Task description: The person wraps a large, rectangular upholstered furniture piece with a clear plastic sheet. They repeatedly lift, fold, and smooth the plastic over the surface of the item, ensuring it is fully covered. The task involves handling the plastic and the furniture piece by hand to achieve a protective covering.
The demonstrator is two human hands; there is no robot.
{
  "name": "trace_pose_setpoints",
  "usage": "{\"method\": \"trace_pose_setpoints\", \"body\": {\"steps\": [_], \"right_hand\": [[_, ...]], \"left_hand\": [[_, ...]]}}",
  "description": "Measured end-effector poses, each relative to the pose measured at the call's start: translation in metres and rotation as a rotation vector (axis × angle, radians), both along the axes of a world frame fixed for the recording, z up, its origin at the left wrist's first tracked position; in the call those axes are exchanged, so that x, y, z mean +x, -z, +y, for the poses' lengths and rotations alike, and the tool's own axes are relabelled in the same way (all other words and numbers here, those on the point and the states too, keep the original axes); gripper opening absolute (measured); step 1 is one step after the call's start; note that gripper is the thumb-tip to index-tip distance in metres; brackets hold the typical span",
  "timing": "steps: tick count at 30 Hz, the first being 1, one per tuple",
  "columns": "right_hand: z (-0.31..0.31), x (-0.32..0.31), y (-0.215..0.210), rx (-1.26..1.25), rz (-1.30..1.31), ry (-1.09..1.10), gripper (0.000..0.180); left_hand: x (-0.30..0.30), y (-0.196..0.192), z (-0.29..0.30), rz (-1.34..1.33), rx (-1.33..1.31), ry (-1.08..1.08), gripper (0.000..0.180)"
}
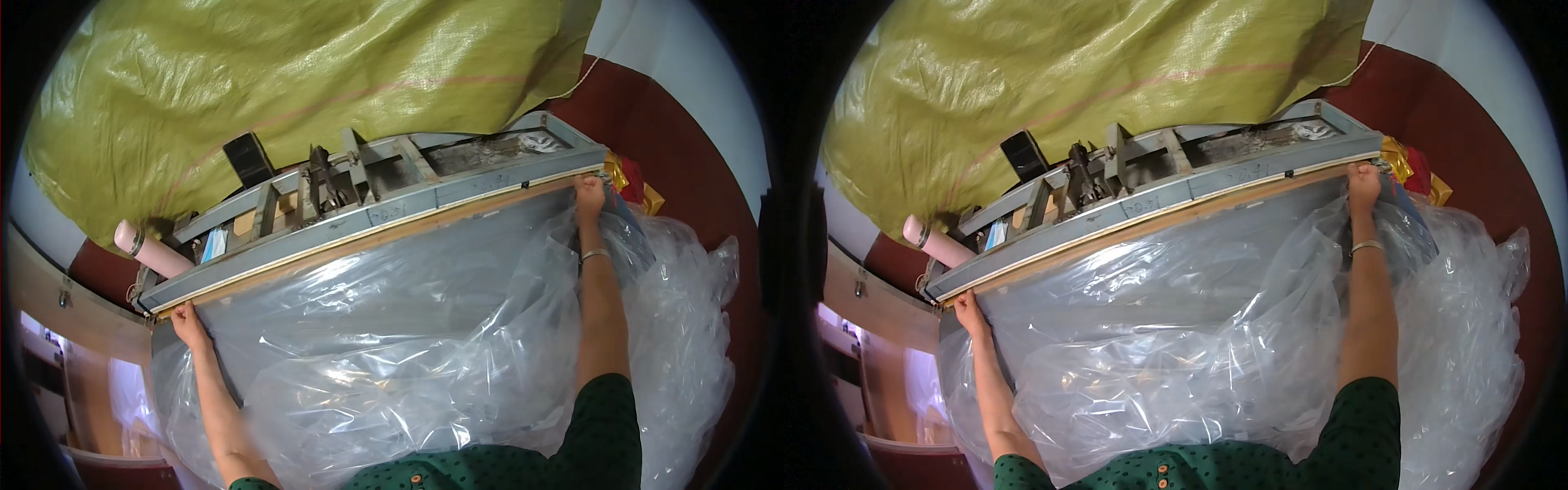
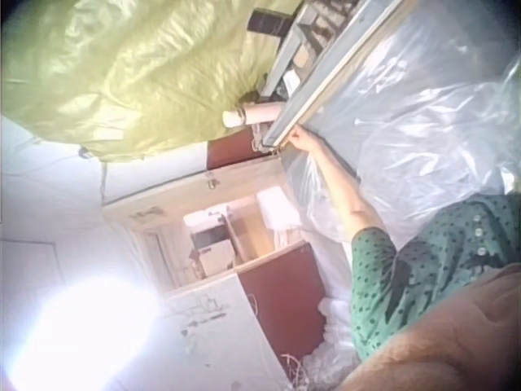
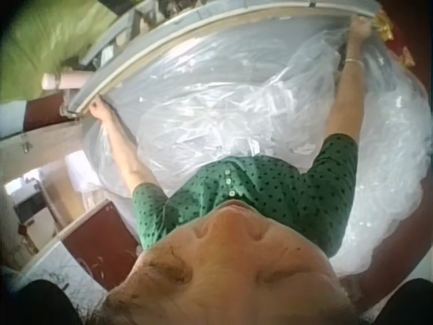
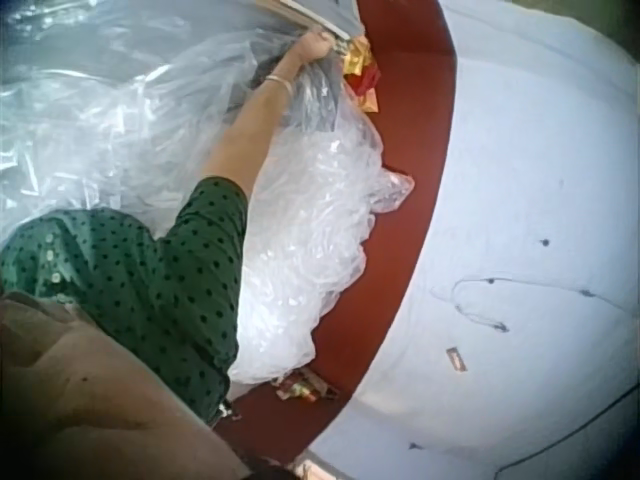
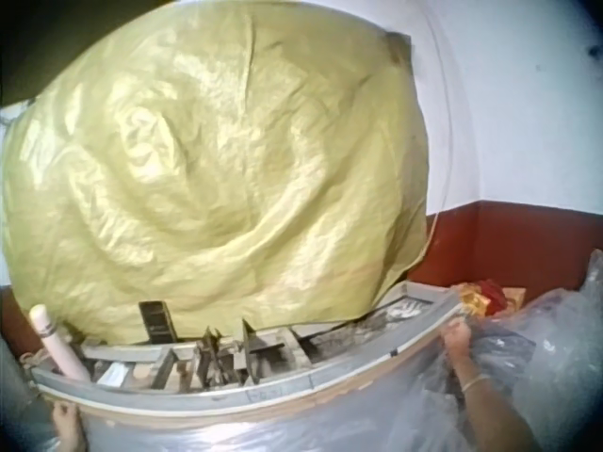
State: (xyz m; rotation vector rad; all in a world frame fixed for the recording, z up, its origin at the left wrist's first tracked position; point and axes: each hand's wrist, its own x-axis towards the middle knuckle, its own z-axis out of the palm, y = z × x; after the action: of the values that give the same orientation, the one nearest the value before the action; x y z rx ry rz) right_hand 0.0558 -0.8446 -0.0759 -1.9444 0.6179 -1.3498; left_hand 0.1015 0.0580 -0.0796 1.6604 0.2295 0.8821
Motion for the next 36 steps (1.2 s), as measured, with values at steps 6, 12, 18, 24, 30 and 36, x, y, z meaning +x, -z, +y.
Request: {"method": "trace_pose_setpoints", "body": {"steps": [6,12,18,24,30,36], "right_hand": [[0.001,0.003,0.000,0.263,-0.159,-0.104,0.013],[0.004,-0.007,-0.016,0.095,0.013,0.120,0.011],[0.206,0.003,-0.147,-0.357,-0.102,-0.399,0.011],[0.476,-0.032,-0.183,-0.550,0.101,-1.296,0.017],[0.606,-0.069,-0.159,-0.355,0.300,-1.628,0.019],[0.516,-0.062,-0.077,-0.035,0.423,-1.451,0.021]], "left_hand": [[-0.017,-0.003,0.019,0.052,-0.089,-0.099,0.013],[-0.028,-0.025,-0.015,0.130,-0.232,0.068,0.010],[-0.101,-0.096,-0.035,0.101,-0.042,0.366,0.004],[-0.204,-0.148,-0.043,0.031,0.137,0.365,0.010],[-0.254,-0.172,-0.044,-0.037,0.393,0.312,0.013],[-0.281,-0.153,-0.038,0.623,1.032,0.689,0.012]]}}
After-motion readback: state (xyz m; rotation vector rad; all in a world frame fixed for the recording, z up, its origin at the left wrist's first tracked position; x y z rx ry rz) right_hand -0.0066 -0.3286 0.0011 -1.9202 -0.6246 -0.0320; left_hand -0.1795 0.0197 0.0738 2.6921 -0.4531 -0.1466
